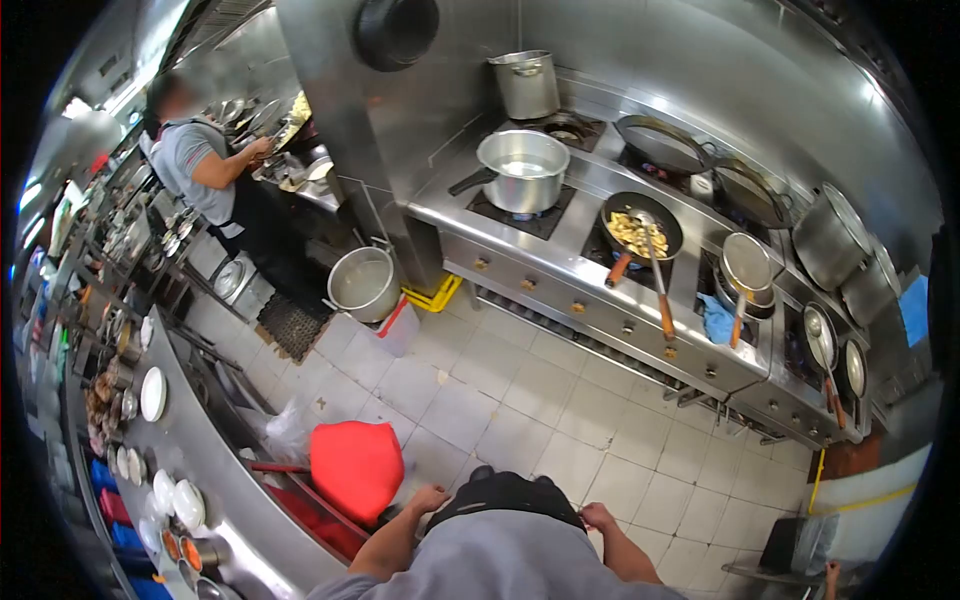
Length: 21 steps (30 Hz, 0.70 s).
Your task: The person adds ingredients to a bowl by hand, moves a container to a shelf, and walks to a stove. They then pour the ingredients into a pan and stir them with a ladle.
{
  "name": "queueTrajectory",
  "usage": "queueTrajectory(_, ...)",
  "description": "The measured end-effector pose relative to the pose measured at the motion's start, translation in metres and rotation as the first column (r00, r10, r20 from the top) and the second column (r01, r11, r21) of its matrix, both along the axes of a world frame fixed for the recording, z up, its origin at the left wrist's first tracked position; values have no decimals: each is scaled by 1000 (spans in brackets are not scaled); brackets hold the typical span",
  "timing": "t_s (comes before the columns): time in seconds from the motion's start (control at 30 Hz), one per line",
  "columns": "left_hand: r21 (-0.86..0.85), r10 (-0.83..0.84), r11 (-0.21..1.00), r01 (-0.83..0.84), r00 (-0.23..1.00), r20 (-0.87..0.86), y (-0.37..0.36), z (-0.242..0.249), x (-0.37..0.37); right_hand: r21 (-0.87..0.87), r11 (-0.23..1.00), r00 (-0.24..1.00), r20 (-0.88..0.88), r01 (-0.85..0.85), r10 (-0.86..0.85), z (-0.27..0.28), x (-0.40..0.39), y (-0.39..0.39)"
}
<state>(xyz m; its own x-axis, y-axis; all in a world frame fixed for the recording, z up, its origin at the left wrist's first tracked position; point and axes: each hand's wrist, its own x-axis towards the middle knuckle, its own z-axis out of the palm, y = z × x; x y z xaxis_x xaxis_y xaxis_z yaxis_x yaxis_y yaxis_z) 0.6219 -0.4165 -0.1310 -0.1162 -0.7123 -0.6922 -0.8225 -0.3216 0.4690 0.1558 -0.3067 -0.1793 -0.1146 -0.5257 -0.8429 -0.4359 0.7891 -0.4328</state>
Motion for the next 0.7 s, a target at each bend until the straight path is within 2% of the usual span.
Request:
queueTrajectory(0.03,-10,12,1000,-12,1000,6,-3,0,5,-6,999,997,-72,-43,43,10,3,-5)
queueTrajectory(0.1,33,65,997,-63,997,-46,-14,-5,16,25,999,998,-52,-23,24,19,9,-20)
queueTrajectory(0.13,-24,46,999,-46,999,-20,-15,-21,25,17,999,998,-52,-34,34,25,19,-26)
queueTrajectory(0.2,-37,37,999,-37,999,-6,-17,-35,42,-2,974,974,5,225,-225,45,41,-35)
queueTrajectory(0.27,-46,25,999,-25,1000,8,-12,-40,56,27,977,977,40,210,-211,40,54,-35)
queueTrajectory(0.37,-34,67,997,-66,997,23,-6,-42,76,98,982,980,105,159,-169,82,82,-46)
queueTrajectory(0.47,-32,140,990,-139,990,24,8,-41,85,284,957,990,112,54,-89,87,86,-50)
queueTrajectory(0.57,27,240,970,-242,969,50,24,-31,88,244,970,995,100,-12,-13,55,74,-49)
queueTrajectory(0.6,86,231,968,-235,971,53,29,-29,88,178,984,1000,3,-26,26,53,74,-52)
queueTrajectory(0.63,147,219,963,-225,974,57,33,-31,89,176,984,1000,0,-24,25,52,74,-55)
queueTrajectory(0.7,141,216,966,-218,976,30,38,-53,92,98,995,999,-31,36,-33,67,78,-59)
